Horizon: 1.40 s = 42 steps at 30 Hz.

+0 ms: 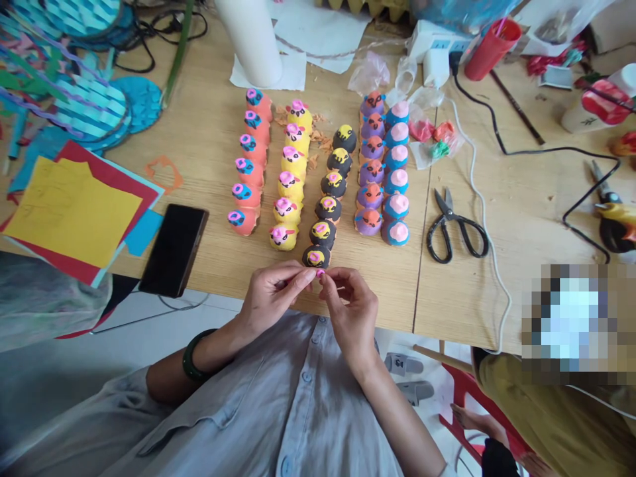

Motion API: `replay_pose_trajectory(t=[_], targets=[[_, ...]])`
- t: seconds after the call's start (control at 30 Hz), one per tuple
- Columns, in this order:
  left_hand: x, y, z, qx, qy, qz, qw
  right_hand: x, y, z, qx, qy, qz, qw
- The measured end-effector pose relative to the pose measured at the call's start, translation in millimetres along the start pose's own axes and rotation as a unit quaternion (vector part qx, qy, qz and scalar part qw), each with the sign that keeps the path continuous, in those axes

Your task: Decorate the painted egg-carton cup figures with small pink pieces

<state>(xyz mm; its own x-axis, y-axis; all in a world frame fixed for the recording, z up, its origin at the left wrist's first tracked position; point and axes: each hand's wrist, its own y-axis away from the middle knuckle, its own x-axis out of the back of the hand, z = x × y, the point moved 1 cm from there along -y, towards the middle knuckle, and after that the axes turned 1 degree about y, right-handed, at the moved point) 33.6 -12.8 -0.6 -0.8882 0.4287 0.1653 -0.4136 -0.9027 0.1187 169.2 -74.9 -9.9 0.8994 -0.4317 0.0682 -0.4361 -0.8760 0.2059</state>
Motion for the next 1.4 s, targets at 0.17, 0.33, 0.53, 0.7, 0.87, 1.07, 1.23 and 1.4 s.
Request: replay_pose_trajectory(t=[0.17,0.33,0.53,0.7,0.87,1.07,1.23,1.4], targets=[[-0.1,-3.4,-4.5,-0.012,0.004,0.012,1.0,1.0,-1.4,-2.6,-0.018,-0.031,-0.009,0.999],[-0.6,-5.3,-6.2,0.019,0.017,0.02,0.999,1.1,-1.3,-3.1,-0.047,-0.063,-0.013,0.997],[-0.9,-4.6,-6.4,-0.017,0.0,0.036,0.999,1.7,-1.4,-2.0,-0.074,-0.052,-0.044,0.995],[-0.3,-2.8,-8.8,0.045,0.038,0.013,0.998,1.4,-2.3,-1.3,-0.073,-0.06,-0.033,0.995],[-0.3,-3.8,-8.8,0.083,0.07,0.007,0.994,0.8,-1.7,-1.6,-0.079,-0.077,-0.044,0.993],[0.2,-5.4,-7.6,0.084,0.068,0.004,0.994,-2.1,-1.7,-2.3,-0.058,-0.09,-0.018,0.994],[0.2,-4.9,-6.6,0.08,0.065,-0.013,0.995,-3.7,-2.3,-0.7,-0.031,-0.07,-0.004,0.997],[0.7,-4.9,-8.6,0.087,0.076,-0.022,0.993,-2.8,-4.8,1.3,-0.055,-0.084,-0.004,0.995]])
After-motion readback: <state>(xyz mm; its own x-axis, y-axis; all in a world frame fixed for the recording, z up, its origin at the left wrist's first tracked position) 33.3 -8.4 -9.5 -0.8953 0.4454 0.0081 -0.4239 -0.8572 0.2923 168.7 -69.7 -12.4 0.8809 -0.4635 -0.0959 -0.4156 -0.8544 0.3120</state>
